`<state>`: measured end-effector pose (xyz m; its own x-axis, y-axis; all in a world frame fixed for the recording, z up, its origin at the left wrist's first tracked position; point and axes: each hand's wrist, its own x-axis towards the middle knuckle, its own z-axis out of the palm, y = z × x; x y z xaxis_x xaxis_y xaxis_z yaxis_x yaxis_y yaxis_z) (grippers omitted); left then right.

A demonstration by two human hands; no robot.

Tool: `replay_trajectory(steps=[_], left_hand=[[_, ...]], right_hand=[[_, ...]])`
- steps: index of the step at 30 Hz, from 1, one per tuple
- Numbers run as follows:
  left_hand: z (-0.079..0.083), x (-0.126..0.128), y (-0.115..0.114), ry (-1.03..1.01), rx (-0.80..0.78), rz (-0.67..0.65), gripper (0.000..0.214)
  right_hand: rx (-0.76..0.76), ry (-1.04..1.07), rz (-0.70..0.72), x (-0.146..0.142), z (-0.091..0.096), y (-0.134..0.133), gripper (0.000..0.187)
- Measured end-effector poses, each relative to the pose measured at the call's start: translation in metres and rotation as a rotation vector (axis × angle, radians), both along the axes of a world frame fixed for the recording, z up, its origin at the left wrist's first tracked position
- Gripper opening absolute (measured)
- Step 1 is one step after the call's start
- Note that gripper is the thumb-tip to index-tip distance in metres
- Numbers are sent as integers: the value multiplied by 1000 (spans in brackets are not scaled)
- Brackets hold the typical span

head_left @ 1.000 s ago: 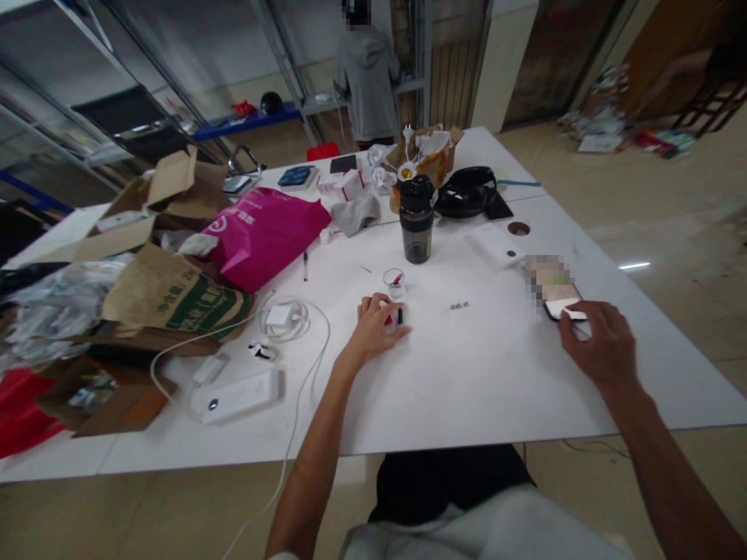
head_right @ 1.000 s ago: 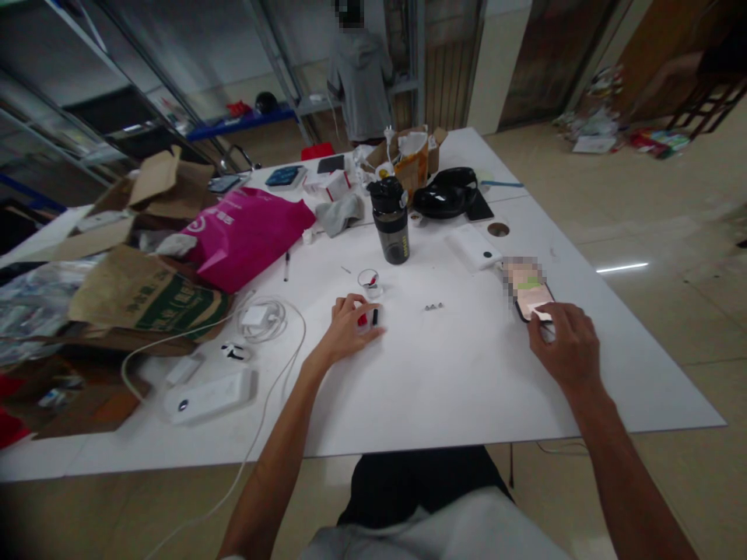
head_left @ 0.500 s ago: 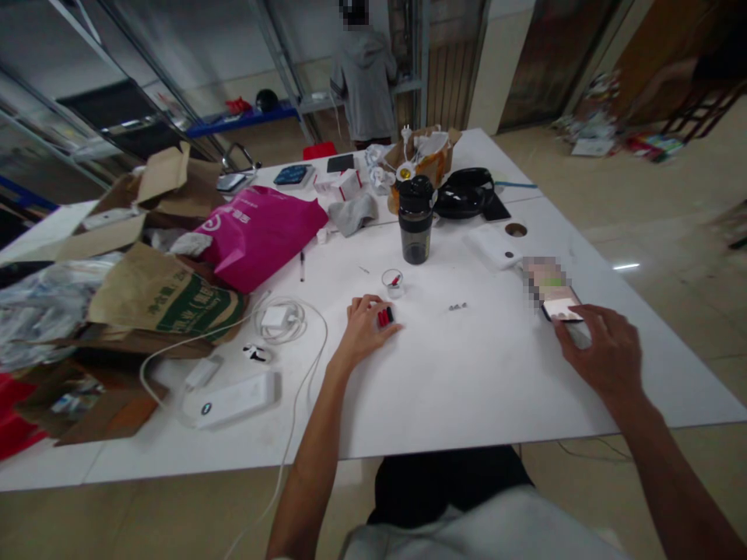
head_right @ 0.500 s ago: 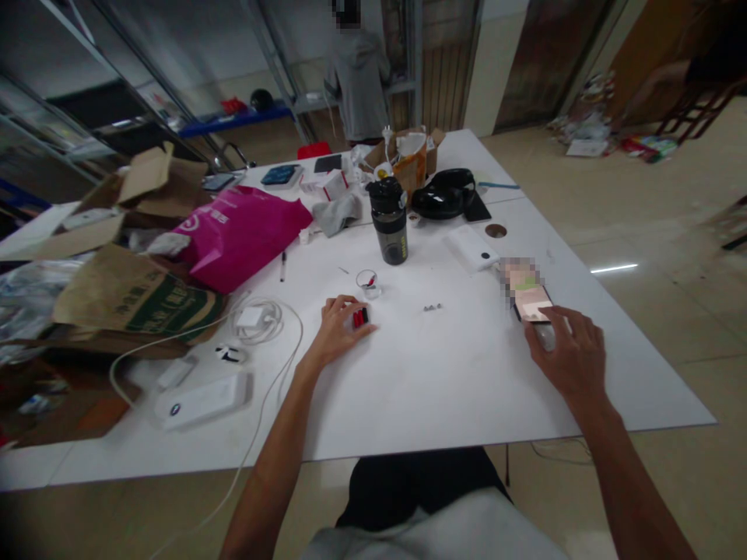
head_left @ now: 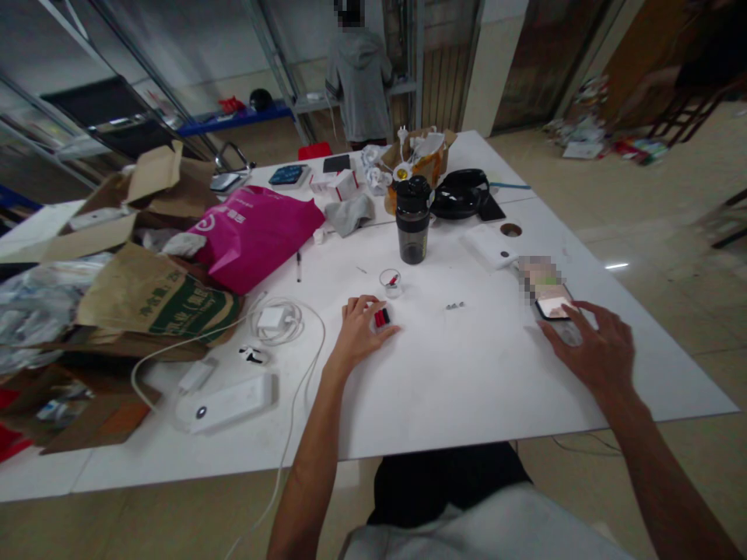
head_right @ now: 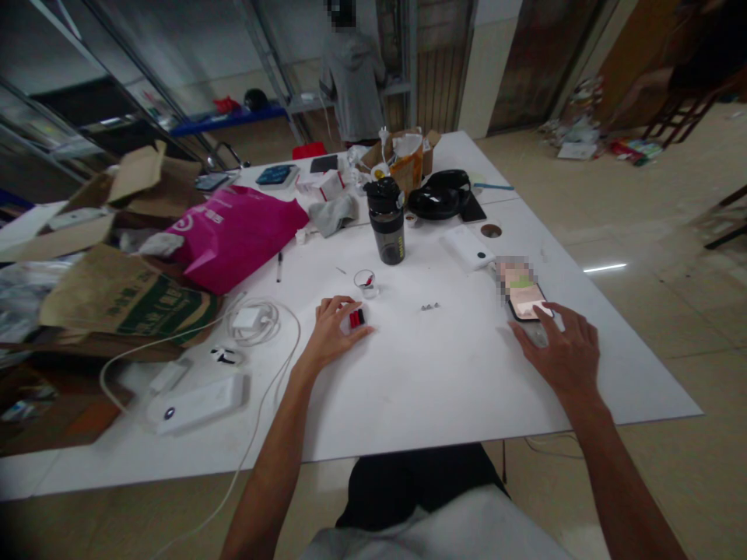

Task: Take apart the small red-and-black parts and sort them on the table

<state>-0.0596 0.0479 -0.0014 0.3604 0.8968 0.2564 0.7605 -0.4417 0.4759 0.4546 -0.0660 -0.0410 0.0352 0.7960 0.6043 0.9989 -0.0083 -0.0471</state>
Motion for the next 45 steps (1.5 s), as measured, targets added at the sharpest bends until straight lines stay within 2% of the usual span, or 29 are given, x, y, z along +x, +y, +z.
replay_trajectory(steps=[12,19,22,27,33,40,45], left_hand=[[-3,-10,2,-70,125,29,50],[-3,-8,6,-223,248,78,17],[-1,-6,6,-283,273,109,11],[16,6,15,-317,288,106,13],[49,18,51,-90,150,0,15],[58,20,79,52,75,-56,16],[67,25,91,130,-13,-101,30]], right_hand=[[1,-41,-29,2,-2,-1,44],[-1,1,-40,1,-2,0,43],[-13,1,-43,0,-1,-1,41],[-27,49,-39,0,-1,-2,38],[-15,65,-23,3,-5,0,39],[10,26,-17,-1,-2,0,37],[10,43,-14,-1,-2,0,38]])
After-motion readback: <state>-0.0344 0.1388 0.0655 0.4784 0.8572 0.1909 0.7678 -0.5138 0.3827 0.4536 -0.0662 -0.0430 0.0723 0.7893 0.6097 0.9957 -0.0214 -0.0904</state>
